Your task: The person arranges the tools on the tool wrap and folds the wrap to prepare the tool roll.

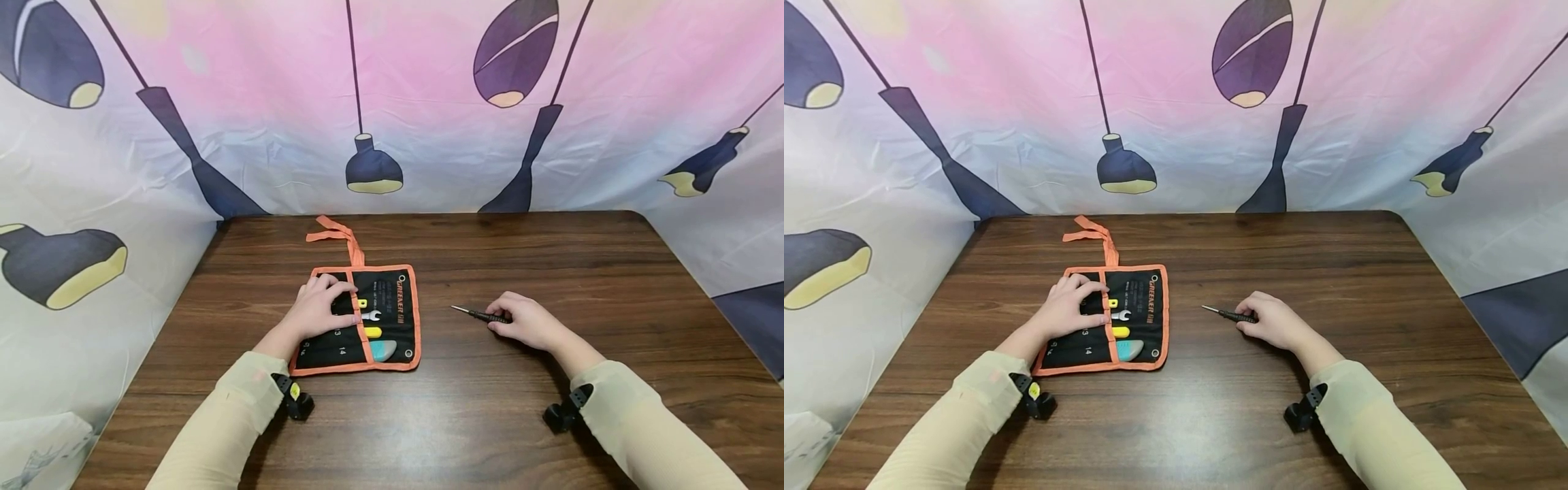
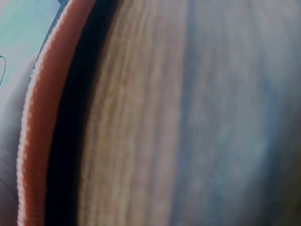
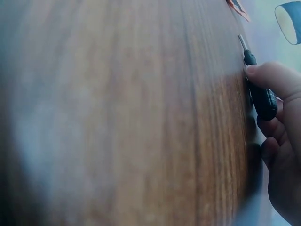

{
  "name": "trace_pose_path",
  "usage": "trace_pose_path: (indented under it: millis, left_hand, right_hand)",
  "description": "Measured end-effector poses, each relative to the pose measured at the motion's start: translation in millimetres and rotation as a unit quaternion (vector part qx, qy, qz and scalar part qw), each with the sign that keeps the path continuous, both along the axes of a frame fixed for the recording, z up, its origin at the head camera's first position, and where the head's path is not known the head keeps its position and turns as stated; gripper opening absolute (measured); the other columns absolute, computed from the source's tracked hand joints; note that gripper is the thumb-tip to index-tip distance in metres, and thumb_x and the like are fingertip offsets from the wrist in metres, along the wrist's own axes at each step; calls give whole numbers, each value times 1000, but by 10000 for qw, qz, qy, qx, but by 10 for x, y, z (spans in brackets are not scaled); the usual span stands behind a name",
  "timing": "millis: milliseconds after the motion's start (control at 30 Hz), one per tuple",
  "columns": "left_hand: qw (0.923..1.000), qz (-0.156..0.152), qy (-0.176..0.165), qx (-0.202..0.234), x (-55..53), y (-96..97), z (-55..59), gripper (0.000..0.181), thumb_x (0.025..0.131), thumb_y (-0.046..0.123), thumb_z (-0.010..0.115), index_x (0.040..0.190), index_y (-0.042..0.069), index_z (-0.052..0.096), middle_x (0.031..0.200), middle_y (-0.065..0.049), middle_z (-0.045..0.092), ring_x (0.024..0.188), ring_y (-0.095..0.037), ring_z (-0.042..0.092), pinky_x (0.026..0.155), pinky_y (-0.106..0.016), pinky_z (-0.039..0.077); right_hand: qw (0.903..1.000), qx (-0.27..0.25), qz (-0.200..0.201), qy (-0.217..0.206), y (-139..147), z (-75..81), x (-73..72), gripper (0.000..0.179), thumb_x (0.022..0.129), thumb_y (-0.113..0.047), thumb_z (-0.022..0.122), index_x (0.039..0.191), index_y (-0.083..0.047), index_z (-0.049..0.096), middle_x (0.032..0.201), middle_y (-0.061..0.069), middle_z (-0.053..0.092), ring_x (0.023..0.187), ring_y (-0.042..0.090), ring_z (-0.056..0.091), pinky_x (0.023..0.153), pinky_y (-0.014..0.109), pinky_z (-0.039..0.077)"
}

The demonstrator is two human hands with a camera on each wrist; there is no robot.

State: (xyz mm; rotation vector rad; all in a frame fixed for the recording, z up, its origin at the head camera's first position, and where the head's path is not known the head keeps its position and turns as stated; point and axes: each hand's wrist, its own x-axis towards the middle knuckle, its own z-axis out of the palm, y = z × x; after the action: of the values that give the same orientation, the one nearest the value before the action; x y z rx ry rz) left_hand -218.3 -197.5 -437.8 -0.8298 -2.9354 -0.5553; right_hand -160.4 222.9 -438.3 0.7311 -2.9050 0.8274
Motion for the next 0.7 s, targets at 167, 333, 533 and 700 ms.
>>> trace_pose_path:
  millis: [167, 333, 533, 700]
  left_hand:
    - [10000, -4, 8, 61, -10, 13, 6, 62, 75, 66, 62, 123, 27, 58, 113, -5, 45, 101, -25, 39, 82, -45, 29]
    - [10000, 19, -31, 50, -9, 12, -5, 63, 75, 66, 63, 123, 27, 59, 113, -5, 45, 100, -25, 38, 83, -46, 29]
    - [10000, 39, -4, 58, -6, 6, -14, 62, 74, 66, 63, 122, 26, 59, 111, -5, 45, 99, -25, 38, 83, -46, 30]
    - [10000, 72, -17, 62, -3, 3, -18, 63, 74, 66, 63, 122, 26, 59, 111, -5, 46, 99, -25, 38, 83, -46, 30]
  right_hand:
    - [9998, -41, -209, 4, -22, 20, -7, 13, 82, -18, 72, 93, -16, 67, 86, -7, 54, 77, 11, 51, 69, 33, 43]
    - [9996, -140, -229, -21, -68, 24, -34, 12, 83, -18, 71, 94, -15, 67, 87, -6, 54, 78, 11, 51, 70, 33, 43]
    - [9995, -204, -240, -15, -152, 42, -91, 13, 84, -20, 71, 96, -15, 67, 88, -6, 55, 79, 11, 51, 71, 34, 43]
    - [9995, -236, -214, 30, -249, 76, -163, 14, 84, -20, 71, 96, -14, 67, 89, -5, 55, 81, 12, 52, 73, 35, 43]
